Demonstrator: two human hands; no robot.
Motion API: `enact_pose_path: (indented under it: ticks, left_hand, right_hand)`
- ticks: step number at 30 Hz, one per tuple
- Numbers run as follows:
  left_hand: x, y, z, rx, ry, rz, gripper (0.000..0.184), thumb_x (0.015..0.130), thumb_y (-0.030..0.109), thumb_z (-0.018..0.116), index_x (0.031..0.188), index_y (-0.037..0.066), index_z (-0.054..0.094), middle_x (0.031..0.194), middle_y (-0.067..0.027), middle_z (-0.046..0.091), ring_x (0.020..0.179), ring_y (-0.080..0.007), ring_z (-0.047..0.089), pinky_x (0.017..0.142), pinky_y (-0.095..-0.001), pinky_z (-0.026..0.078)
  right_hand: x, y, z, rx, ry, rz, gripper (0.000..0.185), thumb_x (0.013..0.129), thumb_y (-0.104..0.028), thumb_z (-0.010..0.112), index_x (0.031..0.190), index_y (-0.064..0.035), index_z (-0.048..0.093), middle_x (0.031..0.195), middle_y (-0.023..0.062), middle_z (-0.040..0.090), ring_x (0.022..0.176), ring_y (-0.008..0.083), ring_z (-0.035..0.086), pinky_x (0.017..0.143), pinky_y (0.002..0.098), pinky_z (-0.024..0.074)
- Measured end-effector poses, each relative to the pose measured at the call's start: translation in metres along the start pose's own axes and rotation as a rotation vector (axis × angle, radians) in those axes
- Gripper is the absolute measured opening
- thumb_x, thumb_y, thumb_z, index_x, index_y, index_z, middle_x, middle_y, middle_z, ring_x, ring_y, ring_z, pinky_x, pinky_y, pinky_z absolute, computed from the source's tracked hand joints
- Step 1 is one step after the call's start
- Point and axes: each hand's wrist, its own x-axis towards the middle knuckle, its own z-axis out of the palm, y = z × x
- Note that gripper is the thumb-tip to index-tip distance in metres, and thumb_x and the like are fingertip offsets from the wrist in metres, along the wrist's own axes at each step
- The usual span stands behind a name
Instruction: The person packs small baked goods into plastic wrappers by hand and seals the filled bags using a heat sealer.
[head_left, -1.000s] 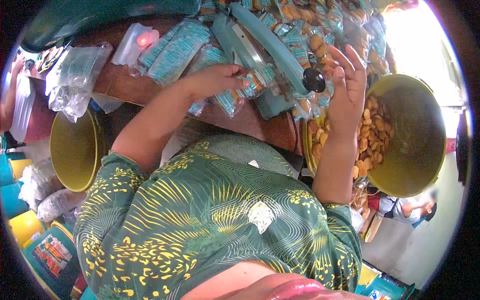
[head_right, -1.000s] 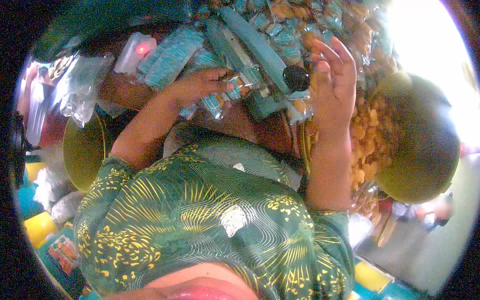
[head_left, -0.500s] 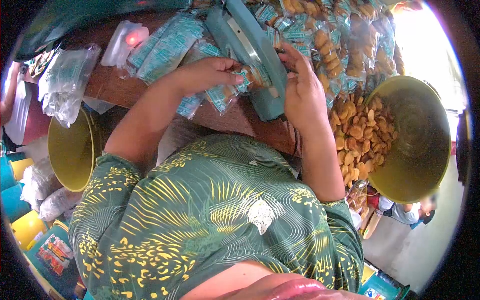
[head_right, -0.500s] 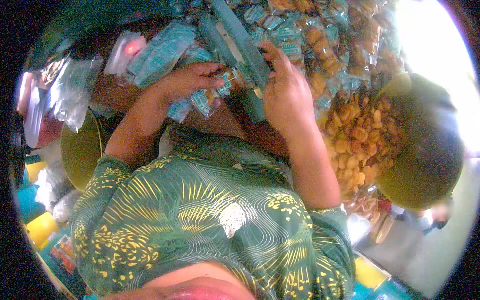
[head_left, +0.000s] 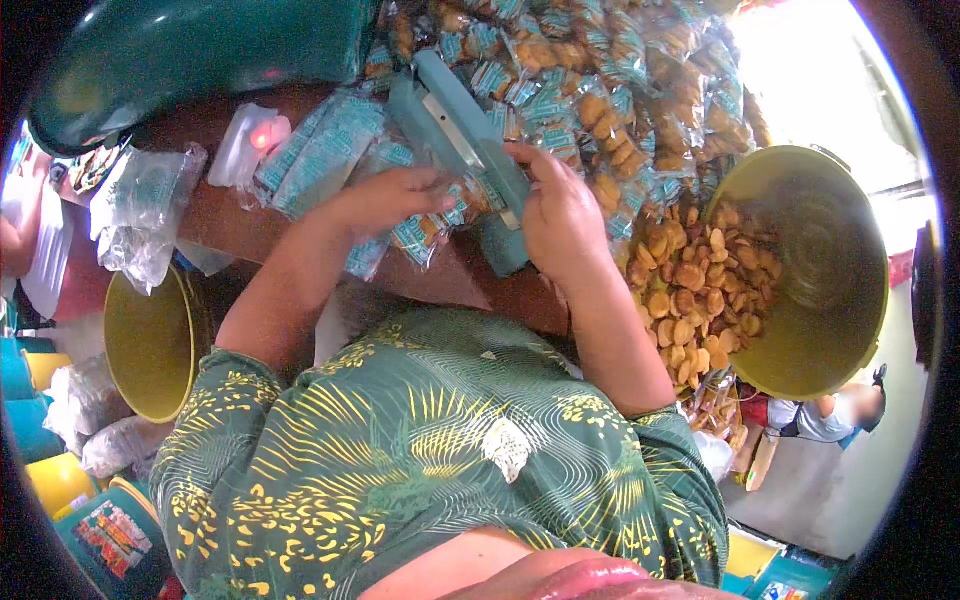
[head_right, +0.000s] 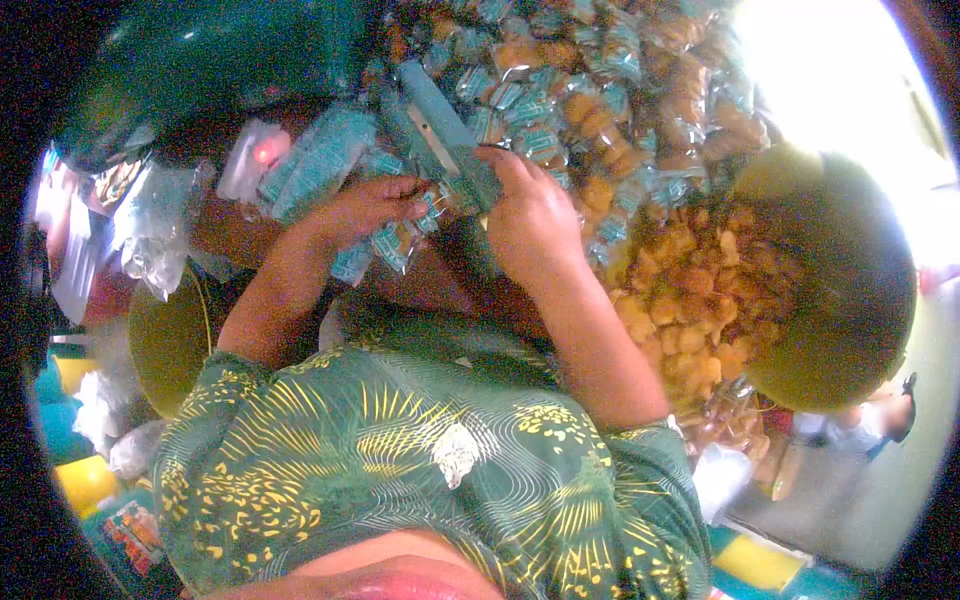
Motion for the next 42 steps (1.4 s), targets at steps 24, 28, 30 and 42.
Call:
enact_pose_path:
  ticks: [24,28,30,42]
  left_hand:
    - [-0.015,0.146,0.181,0.576,-0.389,0.852,0.066,0.093,0.057,0.050,0.128,0.002,0.053,0.122,-0.0143,0.059,0.110,-0.0236,0.057,0.095,-0.0373,0.042]
    - [-0.001,0.095,0.267,0.616,-0.693,0.946,0.060,0.094,0.054,0.051,0.125,0.002,0.055,0.119,-0.0140,0.060,0.108,-0.0239,0.057,0.094,-0.0373,0.043]
    - [0.007,0.088,0.296,0.576,-0.776,0.988,0.057,0.094,0.052,0.051,0.123,0.002,0.056,0.117,-0.0138,0.061,0.107,-0.0241,0.058,0.094,-0.0373,0.043]
    - [0.005,0.098,0.299,0.381,-0.854,1.083,0.042,0.096,0.041,0.054,0.111,0.003,0.062,0.106,-0.0129,0.064,0.102,-0.0252,0.060,0.091,-0.0374,0.045]
  right_hand:
    - [-0.175,0.128,-0.125,0.130,0.575,0.326,0.031,0.092,-0.017,0.064,0.119,-0.0030,0.061,0.121,0.0121,0.062,0.116,0.0227,0.057,0.102,0.0351,0.0416]
    - [-0.181,0.141,-0.118,0.226,0.396,0.289,0.031,0.093,-0.017,0.063,0.120,-0.0017,0.060,0.126,0.0112,0.059,0.120,0.0235,0.053,0.105,0.0362,0.0391]
    - [-0.175,0.134,-0.110,0.250,0.357,0.286,0.029,0.093,-0.013,0.061,0.120,-0.0015,0.059,0.126,0.0104,0.058,0.121,0.0243,0.052,0.106,0.0371,0.0385]
    - [-0.131,0.172,-0.095,-0.098,0.167,0.102,0.037,0.097,-0.014,0.058,0.128,0.0022,0.050,0.127,0.0148,0.055,0.116,0.0225,0.053,0.102,0.0346,0.0399]
